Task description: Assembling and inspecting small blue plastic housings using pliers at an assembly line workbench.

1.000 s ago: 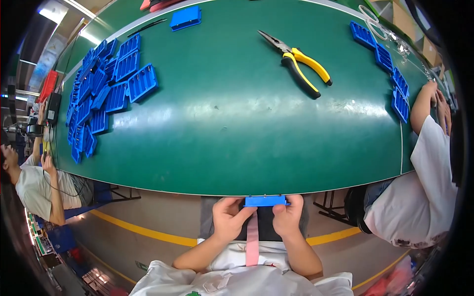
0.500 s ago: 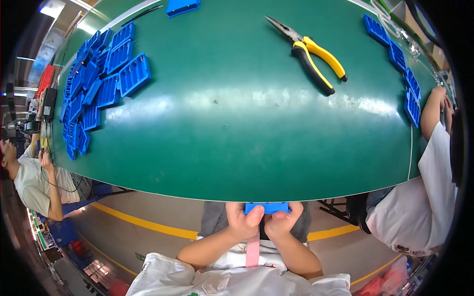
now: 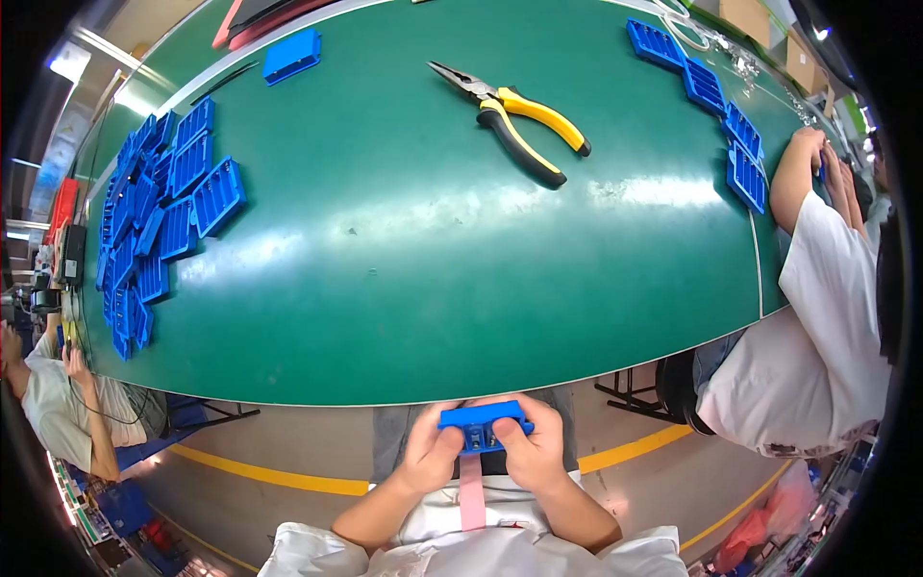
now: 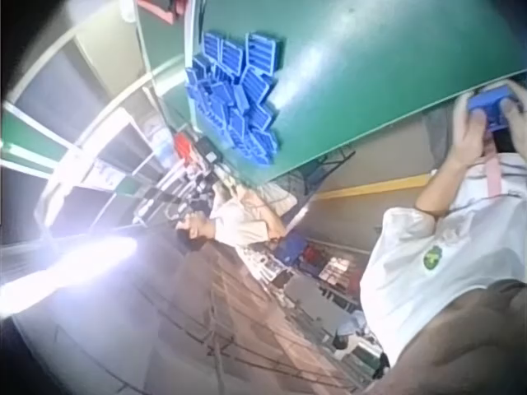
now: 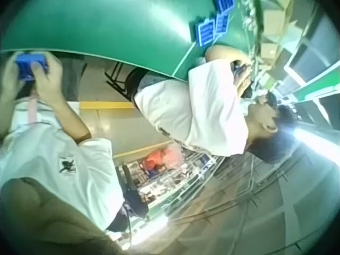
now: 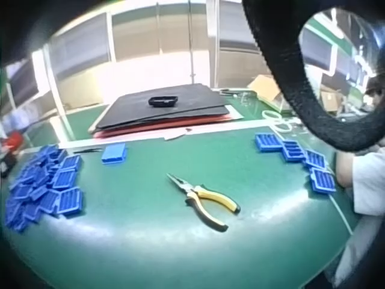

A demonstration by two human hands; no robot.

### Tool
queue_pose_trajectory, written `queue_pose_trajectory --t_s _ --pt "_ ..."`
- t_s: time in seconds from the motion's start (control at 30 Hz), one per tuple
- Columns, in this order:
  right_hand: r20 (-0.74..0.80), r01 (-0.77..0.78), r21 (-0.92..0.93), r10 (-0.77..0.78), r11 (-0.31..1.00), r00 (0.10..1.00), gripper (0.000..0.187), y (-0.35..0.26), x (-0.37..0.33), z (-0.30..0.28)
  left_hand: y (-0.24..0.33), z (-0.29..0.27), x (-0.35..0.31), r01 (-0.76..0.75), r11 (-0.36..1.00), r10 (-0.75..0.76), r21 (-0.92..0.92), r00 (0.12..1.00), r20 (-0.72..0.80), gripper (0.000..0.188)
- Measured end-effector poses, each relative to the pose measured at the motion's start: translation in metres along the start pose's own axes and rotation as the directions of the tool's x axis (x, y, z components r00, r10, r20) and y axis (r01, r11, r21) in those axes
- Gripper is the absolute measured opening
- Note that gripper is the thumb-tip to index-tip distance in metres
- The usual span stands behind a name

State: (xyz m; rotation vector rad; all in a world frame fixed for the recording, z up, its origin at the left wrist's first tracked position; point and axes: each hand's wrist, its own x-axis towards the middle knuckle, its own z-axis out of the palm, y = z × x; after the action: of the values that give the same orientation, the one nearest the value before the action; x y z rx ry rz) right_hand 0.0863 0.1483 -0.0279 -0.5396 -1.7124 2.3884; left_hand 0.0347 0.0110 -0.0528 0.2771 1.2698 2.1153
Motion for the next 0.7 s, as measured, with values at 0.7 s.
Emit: queue_pose_trajectory --t_s 0.7 --pt "-0.182 -0.099 0.099 0.116 0.990 0.977 0.044 0.005 -0.006 0.007 0.012 0.018 0.013 0.004 0.915 0.079 0.404 0.979 -0.189 0.061"
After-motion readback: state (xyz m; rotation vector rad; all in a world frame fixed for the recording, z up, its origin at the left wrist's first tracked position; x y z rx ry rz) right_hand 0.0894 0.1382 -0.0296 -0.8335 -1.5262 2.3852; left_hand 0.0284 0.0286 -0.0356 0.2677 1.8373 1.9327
